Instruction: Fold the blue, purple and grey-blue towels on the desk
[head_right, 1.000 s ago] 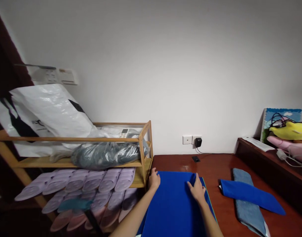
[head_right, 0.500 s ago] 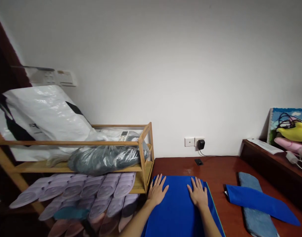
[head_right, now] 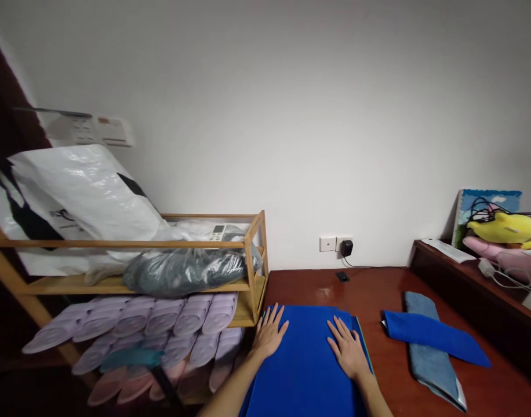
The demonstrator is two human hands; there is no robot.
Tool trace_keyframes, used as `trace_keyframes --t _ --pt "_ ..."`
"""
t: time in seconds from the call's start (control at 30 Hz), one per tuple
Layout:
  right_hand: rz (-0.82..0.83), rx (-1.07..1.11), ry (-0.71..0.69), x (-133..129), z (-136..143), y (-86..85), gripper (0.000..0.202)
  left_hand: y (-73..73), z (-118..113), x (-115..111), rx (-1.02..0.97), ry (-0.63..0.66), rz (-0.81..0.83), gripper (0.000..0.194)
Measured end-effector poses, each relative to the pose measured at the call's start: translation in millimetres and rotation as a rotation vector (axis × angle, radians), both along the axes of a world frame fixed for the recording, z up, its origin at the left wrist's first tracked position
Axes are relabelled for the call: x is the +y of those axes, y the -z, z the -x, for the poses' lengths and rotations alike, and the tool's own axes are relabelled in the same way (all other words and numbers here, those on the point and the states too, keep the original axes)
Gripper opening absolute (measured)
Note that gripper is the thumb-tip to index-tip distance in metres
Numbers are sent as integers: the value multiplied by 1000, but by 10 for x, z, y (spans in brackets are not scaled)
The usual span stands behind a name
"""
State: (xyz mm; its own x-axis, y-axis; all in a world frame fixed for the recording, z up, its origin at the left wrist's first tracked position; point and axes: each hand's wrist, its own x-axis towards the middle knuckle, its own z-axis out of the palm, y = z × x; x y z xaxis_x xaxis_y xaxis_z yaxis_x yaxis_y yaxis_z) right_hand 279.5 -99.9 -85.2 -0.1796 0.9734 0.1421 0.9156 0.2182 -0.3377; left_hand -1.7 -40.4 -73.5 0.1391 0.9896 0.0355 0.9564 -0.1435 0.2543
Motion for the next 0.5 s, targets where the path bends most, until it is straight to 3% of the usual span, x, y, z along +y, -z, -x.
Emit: trace_keyframes --t 0.27,0.5 --pt "26 37 72 -751 -62 53 55 -36 -9 -571 -8 45 -5 61" --pt "32 99 80 -1795 -76 -18 57 -49 30 -1145 3 133 -4 60"
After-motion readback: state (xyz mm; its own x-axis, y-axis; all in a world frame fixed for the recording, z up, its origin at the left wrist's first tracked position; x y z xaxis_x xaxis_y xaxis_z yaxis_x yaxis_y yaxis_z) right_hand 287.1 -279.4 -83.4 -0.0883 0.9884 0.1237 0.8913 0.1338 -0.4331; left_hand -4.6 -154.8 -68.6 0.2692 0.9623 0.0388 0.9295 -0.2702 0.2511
